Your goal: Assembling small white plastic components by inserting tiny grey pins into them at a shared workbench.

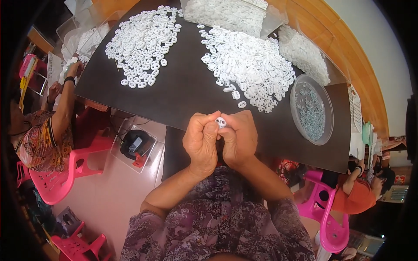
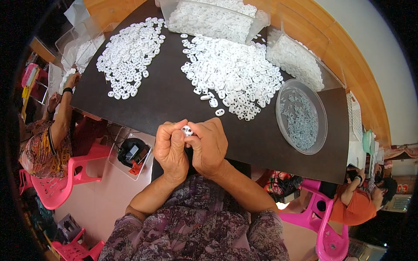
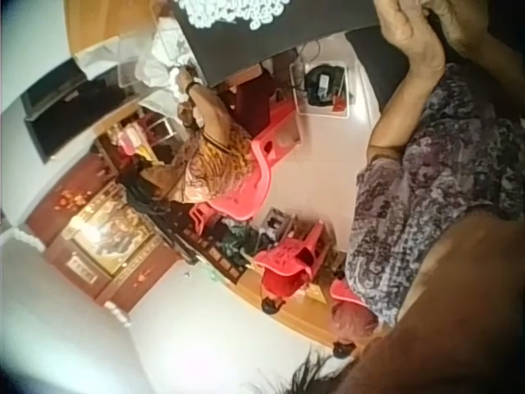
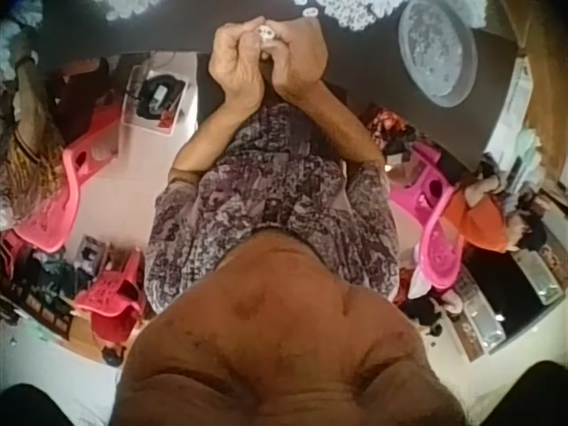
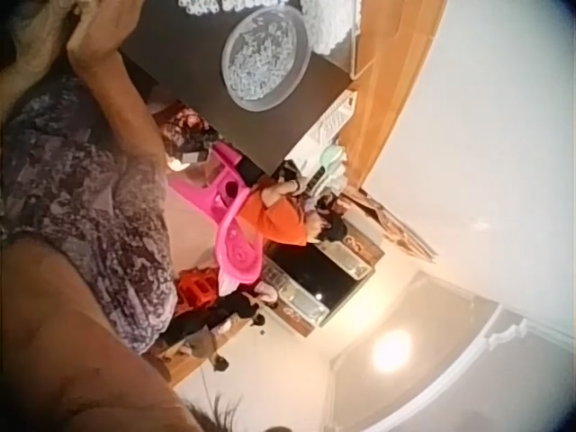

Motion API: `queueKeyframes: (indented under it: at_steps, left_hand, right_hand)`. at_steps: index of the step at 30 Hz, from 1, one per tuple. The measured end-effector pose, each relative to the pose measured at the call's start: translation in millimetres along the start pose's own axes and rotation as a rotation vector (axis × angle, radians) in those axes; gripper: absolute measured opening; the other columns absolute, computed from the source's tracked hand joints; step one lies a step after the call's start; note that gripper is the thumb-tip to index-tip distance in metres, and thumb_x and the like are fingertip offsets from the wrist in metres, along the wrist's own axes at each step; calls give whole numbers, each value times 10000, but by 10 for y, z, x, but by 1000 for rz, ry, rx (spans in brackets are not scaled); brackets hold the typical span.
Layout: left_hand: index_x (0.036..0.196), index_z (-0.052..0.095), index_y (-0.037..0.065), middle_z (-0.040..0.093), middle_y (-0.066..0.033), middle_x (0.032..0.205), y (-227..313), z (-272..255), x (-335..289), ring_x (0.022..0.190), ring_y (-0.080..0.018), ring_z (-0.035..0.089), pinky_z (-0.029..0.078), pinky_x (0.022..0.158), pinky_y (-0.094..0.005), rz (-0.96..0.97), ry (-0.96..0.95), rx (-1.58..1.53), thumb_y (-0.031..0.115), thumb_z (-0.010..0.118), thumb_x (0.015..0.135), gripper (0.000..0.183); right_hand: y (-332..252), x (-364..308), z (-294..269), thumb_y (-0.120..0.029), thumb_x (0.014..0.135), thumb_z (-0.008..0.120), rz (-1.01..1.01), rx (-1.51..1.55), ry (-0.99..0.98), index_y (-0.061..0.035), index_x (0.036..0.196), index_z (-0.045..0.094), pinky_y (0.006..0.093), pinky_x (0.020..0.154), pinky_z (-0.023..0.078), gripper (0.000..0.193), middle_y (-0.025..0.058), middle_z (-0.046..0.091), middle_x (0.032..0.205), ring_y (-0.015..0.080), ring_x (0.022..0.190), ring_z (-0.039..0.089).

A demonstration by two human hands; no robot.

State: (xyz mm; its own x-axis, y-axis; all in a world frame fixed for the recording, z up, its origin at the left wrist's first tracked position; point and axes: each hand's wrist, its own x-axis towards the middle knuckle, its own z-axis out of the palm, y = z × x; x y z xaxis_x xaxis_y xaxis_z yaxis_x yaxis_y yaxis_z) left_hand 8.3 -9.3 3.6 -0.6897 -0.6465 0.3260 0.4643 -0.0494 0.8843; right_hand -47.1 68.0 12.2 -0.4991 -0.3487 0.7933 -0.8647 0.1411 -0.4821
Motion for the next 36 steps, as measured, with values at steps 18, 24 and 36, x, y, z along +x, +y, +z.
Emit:
queueKeyframes:
  at_steps: [18,24,36]
  left_hand:
    - [1112,591,-20,555,-45,871,60,17,197,713,-85,518,439,623,-216,25,-217,347,53,498,932,214]
    - [1022,622,11,574,-88,772,-137,-147,598,669,-170,556,440,599,-267,52,-211,573,4,566,850,181]
    - [825,650,91,500,-57,682,-437,46,939,678,-234,541,423,565,-361,442,-365,1170,98,724,679,164]
  right_hand:
    - [180,101,-268,3,783,629,176,46,-72,-22,902,596,299,604,420,125,96,581,789,229,674,532]
    - [605,738,-1184,-7,826,585,105,-475,91,1,839,617,244,662,455,36,73,605,768,120,704,564]
    - [2386,1642,-2274,-131,778,632,48,-1178,-75,-74,835,673,415,704,450,91,148,646,810,327,794,595]
